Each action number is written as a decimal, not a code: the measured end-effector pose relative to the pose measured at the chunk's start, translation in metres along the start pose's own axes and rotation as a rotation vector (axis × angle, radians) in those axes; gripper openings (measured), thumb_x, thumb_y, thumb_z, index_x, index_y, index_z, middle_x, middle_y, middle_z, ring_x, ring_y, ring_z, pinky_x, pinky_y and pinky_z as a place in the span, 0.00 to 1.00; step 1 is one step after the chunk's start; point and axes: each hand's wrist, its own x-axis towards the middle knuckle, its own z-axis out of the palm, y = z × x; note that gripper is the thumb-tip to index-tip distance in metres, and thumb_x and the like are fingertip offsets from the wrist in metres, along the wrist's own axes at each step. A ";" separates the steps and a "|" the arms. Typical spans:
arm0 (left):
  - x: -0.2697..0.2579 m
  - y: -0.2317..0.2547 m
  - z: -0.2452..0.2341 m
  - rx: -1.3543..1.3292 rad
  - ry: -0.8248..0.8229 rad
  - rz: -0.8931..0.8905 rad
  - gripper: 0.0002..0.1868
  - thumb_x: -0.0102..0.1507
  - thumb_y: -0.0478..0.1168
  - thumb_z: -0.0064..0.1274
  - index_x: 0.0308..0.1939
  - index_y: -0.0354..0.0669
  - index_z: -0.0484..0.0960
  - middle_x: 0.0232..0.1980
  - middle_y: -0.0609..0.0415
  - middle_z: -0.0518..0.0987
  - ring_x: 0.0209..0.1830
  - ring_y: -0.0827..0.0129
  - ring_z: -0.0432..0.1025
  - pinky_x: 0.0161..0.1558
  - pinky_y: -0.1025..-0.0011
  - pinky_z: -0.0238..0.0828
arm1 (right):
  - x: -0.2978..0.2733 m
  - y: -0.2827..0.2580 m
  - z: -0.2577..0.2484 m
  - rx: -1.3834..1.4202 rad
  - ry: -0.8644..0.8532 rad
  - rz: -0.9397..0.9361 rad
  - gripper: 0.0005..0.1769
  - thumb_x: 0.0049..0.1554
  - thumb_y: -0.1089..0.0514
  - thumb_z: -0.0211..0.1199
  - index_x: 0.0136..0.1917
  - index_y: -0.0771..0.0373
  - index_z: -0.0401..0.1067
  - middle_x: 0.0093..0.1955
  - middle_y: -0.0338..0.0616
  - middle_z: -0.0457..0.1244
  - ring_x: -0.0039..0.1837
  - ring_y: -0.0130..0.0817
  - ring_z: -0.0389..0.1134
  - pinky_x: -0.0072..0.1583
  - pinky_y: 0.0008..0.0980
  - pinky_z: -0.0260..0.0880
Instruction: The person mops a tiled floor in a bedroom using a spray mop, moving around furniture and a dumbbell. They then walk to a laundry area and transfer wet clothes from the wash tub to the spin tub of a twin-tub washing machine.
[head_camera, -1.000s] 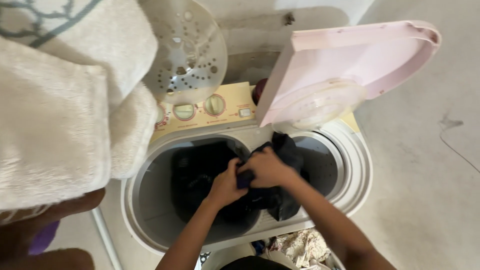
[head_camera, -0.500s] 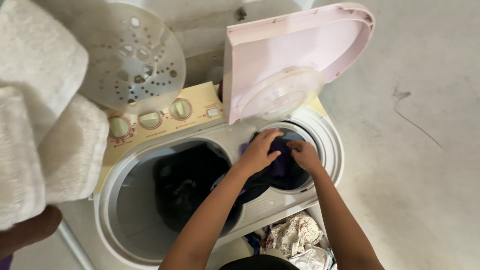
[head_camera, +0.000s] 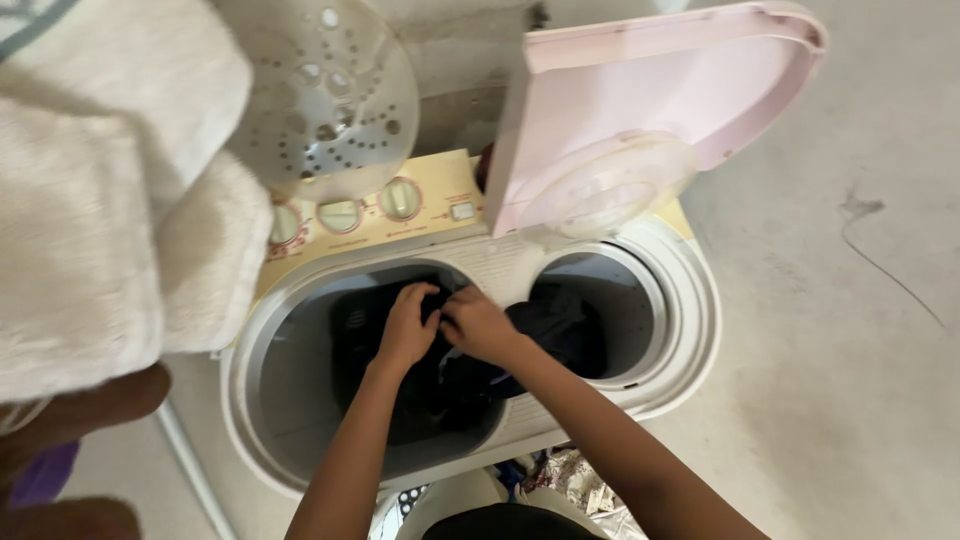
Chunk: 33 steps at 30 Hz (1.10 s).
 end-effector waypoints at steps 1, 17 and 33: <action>-0.009 -0.006 -0.005 0.024 -0.013 -0.039 0.21 0.60 0.34 0.58 0.58 0.43 0.76 0.65 0.43 0.72 0.65 0.45 0.68 0.62 0.59 0.68 | 0.007 -0.004 0.019 -0.090 -0.117 0.025 0.18 0.54 0.49 0.66 0.51 0.63 0.78 0.58 0.53 0.68 0.64 0.53 0.66 0.62 0.45 0.69; -0.081 -0.068 -0.021 0.087 -0.372 -0.475 0.29 0.63 0.40 0.59 0.67 0.46 0.69 0.71 0.49 0.67 0.63 0.55 0.71 0.63 0.63 0.69 | -0.046 0.038 0.187 -1.064 -1.095 0.034 0.30 0.58 0.41 0.63 0.69 0.56 0.73 0.72 0.45 0.64 0.71 0.50 0.64 0.64 0.62 0.61; -0.052 -0.032 -0.009 0.070 -0.339 -0.196 0.58 0.46 0.43 0.78 0.73 0.50 0.57 0.72 0.45 0.63 0.72 0.50 0.60 0.68 0.48 0.51 | -0.003 -0.009 -0.100 0.394 -0.384 0.159 0.19 0.39 0.60 0.72 0.45 0.69 0.77 0.36 0.51 0.69 0.41 0.39 0.70 0.46 0.36 0.72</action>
